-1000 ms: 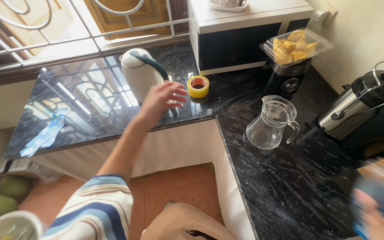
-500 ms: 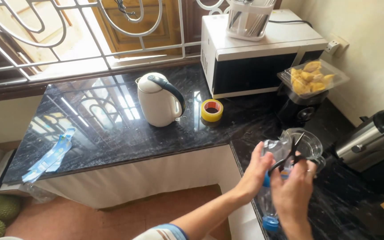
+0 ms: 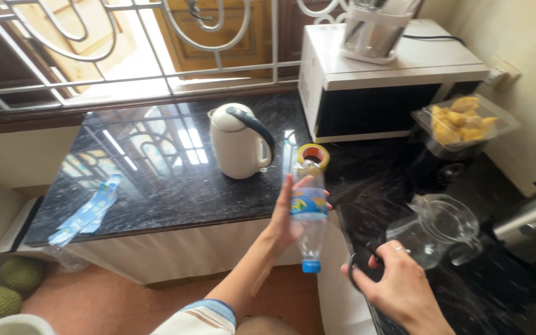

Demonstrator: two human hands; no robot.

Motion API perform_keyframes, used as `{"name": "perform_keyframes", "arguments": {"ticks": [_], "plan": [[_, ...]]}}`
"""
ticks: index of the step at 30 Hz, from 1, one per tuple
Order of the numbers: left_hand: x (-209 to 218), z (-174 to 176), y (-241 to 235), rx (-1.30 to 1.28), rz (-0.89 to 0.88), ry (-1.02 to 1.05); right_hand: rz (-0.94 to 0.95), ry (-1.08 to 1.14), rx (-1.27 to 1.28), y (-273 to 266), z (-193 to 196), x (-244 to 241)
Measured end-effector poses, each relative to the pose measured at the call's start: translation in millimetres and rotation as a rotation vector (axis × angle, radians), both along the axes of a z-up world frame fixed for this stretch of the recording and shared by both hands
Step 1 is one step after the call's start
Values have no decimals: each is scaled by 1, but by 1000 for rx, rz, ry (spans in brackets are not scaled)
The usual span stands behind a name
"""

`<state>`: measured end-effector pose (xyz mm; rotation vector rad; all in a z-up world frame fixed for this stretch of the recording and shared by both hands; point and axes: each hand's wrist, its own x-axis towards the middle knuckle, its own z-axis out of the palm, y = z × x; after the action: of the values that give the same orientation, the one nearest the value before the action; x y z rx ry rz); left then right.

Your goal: The person picks up an empty plastic water bottle at a kitchen counter, uses scissors to cut and peel the printed label off the bottle, and places the bottle into the sink with other bottles. They repeat the label-cutting on another bottle and set the removed label pieces on the counter.

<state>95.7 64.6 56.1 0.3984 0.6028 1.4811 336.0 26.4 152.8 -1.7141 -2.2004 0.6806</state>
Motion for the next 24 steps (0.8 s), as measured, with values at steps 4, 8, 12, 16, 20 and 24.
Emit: {"name": "perform_keyframes", "arguments": {"ticks": [4,8,12,16,20,24], "plan": [[-36,1,-12,76,107,-48,123,-157,-35,-6,8,-40],[-57,7,-28,63,205,28,189,-211,-104,-2,11,-80],[-77,5,-40,-4,274,81,218,-279,-146,-3,19,-116],[-91,6,-49,-93,327,117,233,-325,-109,-10,10,-132],[-102,13,-60,-112,427,253,252,-373,-58,-12,4,-136],[-105,20,-67,-167,434,292,272,-386,-122,-8,6,-140]]}}
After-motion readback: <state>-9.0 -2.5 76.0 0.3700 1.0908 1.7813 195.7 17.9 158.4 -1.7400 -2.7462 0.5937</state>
